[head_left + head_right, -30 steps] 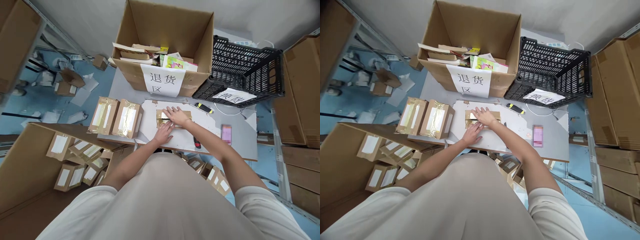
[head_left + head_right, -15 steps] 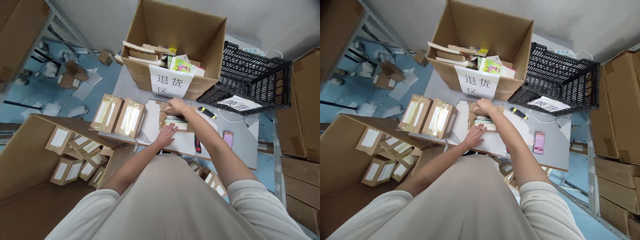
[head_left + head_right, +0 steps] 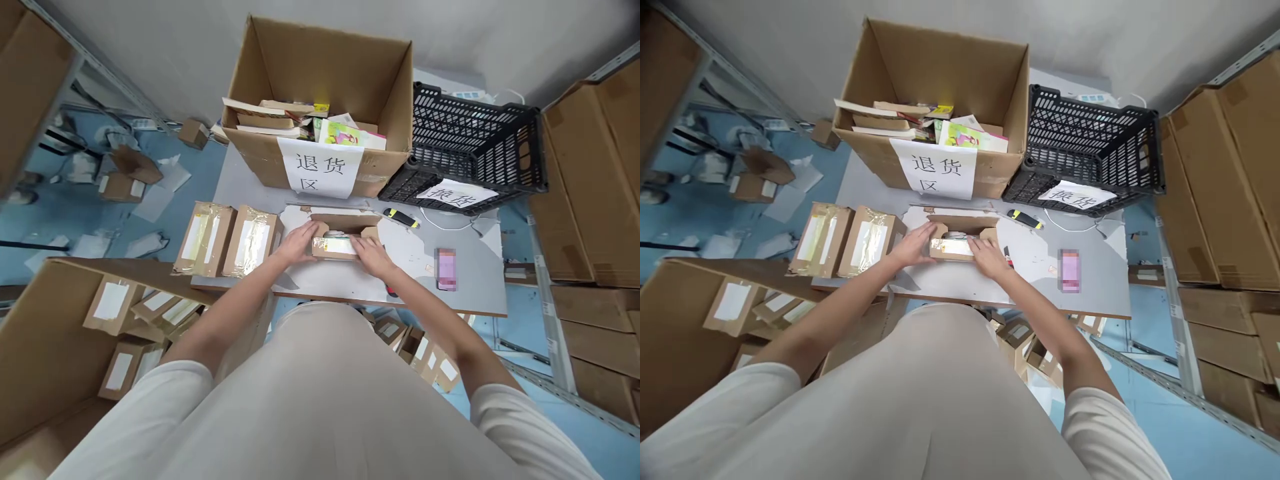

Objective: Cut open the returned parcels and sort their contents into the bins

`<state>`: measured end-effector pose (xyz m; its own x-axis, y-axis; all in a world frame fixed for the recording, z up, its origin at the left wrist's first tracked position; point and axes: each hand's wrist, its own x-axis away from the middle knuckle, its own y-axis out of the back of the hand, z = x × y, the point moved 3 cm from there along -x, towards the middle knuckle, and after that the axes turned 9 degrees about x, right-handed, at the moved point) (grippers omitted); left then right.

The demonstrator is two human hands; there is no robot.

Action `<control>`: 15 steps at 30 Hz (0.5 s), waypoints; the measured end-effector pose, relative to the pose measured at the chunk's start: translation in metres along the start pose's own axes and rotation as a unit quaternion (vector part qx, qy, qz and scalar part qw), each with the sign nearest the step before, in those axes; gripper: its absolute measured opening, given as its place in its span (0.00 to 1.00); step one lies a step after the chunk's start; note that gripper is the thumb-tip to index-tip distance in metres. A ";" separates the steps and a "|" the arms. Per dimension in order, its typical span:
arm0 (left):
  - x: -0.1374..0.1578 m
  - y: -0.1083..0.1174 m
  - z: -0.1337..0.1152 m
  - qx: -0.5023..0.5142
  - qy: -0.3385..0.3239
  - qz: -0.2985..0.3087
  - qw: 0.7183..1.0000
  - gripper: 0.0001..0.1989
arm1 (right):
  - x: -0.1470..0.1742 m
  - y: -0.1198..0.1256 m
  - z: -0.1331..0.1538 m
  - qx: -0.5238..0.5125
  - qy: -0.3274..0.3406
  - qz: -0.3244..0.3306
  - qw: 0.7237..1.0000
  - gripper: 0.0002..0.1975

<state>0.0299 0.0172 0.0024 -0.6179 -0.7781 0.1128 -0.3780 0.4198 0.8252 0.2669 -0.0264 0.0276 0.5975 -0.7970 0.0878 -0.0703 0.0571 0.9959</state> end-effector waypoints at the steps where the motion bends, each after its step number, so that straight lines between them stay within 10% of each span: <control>1: -0.001 0.000 0.005 0.005 -0.004 0.006 1.000 0.51 | 0.007 -0.001 0.007 0.012 -0.033 0.004 0.999 0.23; 8: 0.002 -0.005 0.008 -0.006 -0.011 0.039 0.999 0.45 | 0.060 -0.025 0.046 -0.035 -0.047 -0.014 0.998 0.18; 15: -0.012 0.021 -0.039 -0.083 -0.012 0.046 0.995 0.23 | 0.021 0.012 -0.009 -0.048 -0.059 0.110 0.991 0.23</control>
<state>0.0568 0.0174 0.0404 -0.6624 -0.7271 0.1804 -0.2008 0.4043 0.8923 0.2859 -0.0367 0.0415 0.4787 -0.8232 0.3053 -0.1086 0.2896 0.9510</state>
